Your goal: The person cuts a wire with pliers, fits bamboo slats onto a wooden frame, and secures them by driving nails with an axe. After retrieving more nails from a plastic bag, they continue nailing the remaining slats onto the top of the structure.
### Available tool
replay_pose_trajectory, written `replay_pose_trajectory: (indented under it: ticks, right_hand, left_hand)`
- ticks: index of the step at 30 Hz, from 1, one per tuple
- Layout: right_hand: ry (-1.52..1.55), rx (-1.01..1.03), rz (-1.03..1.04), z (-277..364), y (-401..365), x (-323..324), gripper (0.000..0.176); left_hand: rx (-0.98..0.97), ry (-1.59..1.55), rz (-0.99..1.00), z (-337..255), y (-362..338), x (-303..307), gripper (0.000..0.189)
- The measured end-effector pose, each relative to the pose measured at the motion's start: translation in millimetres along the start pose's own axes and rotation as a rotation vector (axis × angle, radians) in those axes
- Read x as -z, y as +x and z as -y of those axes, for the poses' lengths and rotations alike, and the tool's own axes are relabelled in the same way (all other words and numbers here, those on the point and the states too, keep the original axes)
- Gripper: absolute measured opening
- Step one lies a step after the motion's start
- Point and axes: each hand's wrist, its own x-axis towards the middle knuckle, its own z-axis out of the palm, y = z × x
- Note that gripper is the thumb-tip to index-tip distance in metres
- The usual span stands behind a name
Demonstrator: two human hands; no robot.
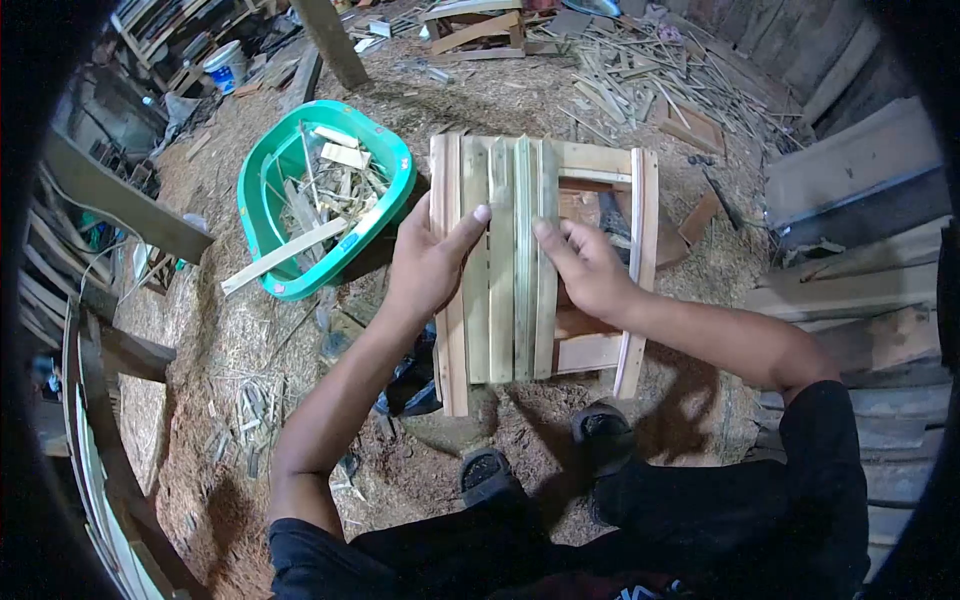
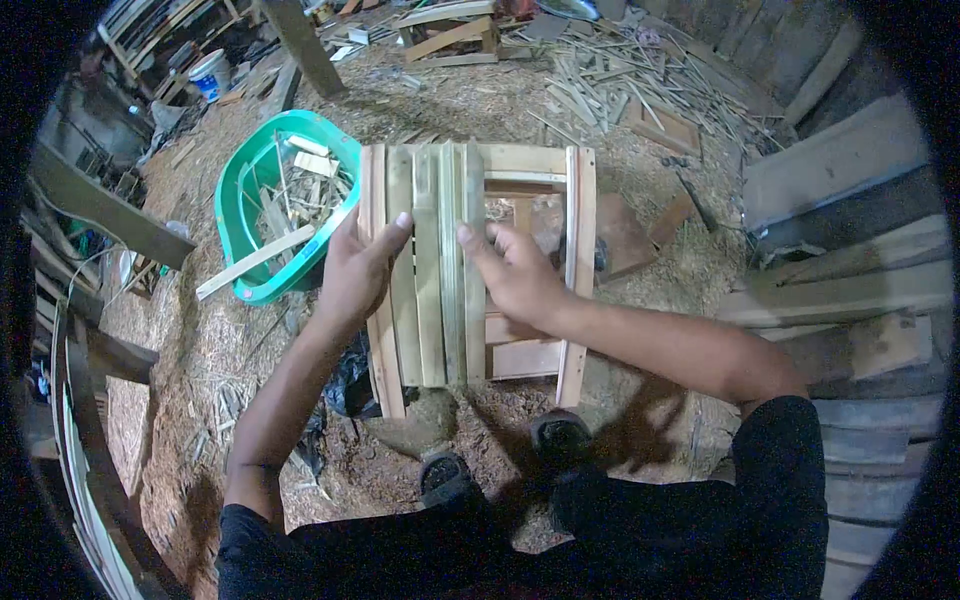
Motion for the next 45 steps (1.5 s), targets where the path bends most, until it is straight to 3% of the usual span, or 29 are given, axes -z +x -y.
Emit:
replay_pose_trajectory:
  ticks: [3,6,7,10,11,14,15,18,21,24,28,35,45]
  right_hand:
    - [-0.128,0.061,-0.036,-11.9,29.6,6.2,0.055]
    - [-0.154,0.000,-0.060,20.5,38.1,3.9,0.055]
    - [-0.118,0.024,-0.037,-11.6,61.7,7.8,0.054]
    - [-0.118,0.073,-0.090,-15.4,86.9,4.4,0.055]
    - [-0.197,-0.063,0.006,-5.0,88.1,13.7,0.054]
    - [-0.388,-0.008,-0.245,-17.9,108.6,14.5,0.056]
    - [-0.363,0.026,-0.281,13.7,96.9,12.7,0.065]
    - [-0.615,0.590,-0.573,24.8,120.0,20.9,0.051]
    - [-0.740,0.890,-0.492,49.8,164.4,48.0,0.042]
    - [-0.738,0.555,-0.269,30.8,201.4,39.1,0.038]
    - [-0.734,0.389,-0.031,0.3,243.6,20.5,0.033]
    - [-0.605,0.466,-0.062,-43.4,252.6,5.1,0.032]
    - [-0.573,0.460,-0.053,-45.6,253.1,7.5,0.028]
  left_hand:
    - [0.027,-0.011,-0.002,12.3,4.6,8.8,0.036]
    - [0.068,-0.033,-0.010,22.3,18.1,17.8,0.038]
    - [0.071,-0.012,-0.008,29.1,27.3,23.6,0.039]
    - [0.086,0.033,-0.016,36.9,50.3,31.5,0.041]
    - [0.107,0.026,-0.018,41.9,59.2,35.2,0.041]
    - [0.167,0.031,-0.004,44.3,74.1,41.6,0.038]
    - [0.169,0.050,-0.014,49.8,78.3,44.3,0.037]
    - [0.188,0.029,-0.071,50.4,78.5,51.5,0.034]
    - [0.242,-0.023,-0.167,54.0,62.2,60.6,0.037]
    - [0.271,-0.031,-0.204,49.8,58.7,61.5,0.034]
    - [0.249,-0.072,-0.172,62.2,66.9,70.8,0.032]
    - [0.280,-0.114,-0.221,59.1,69.2,68.8,0.029]
    - [0.246,-0.051,-0.220,59.7,69.3,67.4,0.032]
